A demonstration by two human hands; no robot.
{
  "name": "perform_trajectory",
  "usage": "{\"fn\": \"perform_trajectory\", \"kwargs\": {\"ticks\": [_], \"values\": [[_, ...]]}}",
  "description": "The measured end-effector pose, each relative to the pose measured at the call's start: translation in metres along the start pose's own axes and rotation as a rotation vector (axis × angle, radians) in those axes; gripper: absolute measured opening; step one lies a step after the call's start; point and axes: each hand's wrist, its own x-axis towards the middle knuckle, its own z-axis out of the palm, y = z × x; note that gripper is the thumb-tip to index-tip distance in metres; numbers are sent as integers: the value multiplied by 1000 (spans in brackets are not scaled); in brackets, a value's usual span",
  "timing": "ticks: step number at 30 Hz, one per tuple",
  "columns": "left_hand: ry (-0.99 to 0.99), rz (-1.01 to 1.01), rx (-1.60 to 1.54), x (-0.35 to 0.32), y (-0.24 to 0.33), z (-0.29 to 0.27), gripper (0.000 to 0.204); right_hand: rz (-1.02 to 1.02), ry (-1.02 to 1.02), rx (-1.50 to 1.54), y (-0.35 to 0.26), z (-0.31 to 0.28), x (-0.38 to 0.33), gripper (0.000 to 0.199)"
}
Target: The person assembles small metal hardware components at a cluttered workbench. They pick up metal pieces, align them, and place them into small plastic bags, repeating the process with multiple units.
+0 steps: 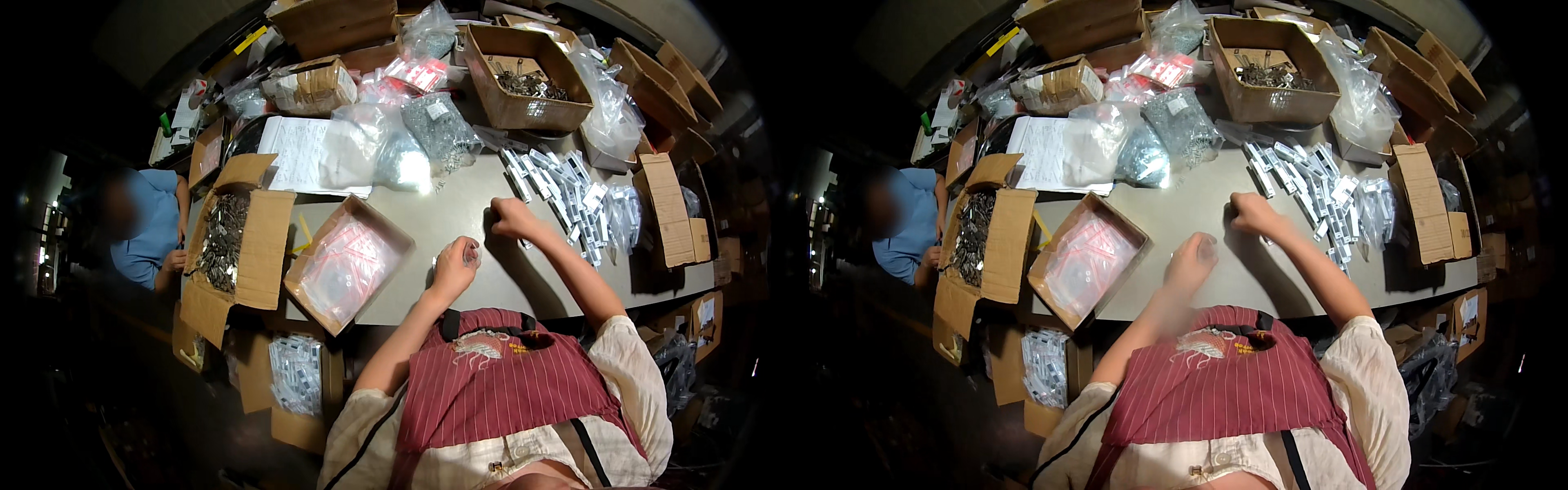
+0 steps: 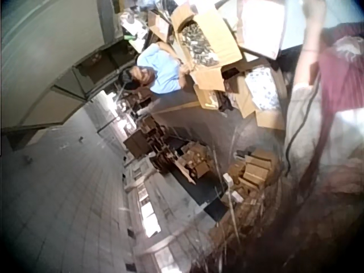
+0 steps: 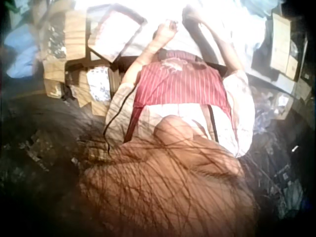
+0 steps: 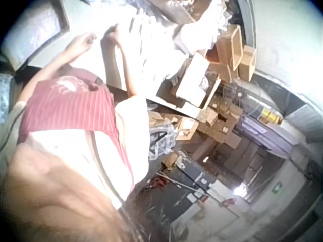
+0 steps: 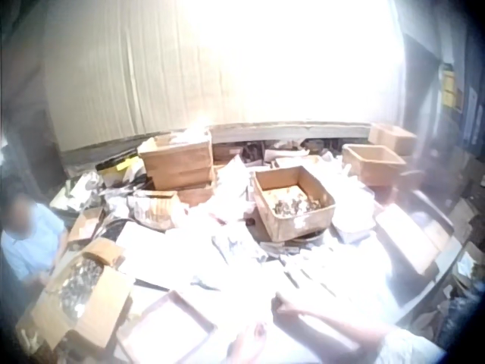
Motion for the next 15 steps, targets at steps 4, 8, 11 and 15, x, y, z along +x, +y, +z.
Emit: {"fn": "perform_trajectory", "kwargs": {"ticks": [4, 8, 11, 15], "values": [[-27, -37, -105, 6, -1, 3, 34, 251, -255, 1019, -6, -49, -16, 12], [-104, -48, -172, 18, 2, 13, 35, 155, -262, 1223, -36, -73, -32, 12], [-110, -92, -187, 22, 7, 21, 37, 78, -237, 1122, -51, -67, -37, 7], [-65, 38, -298, 18, 1, 19, 35, 222, -35, 958, -50, -64, -37, 7]]}}
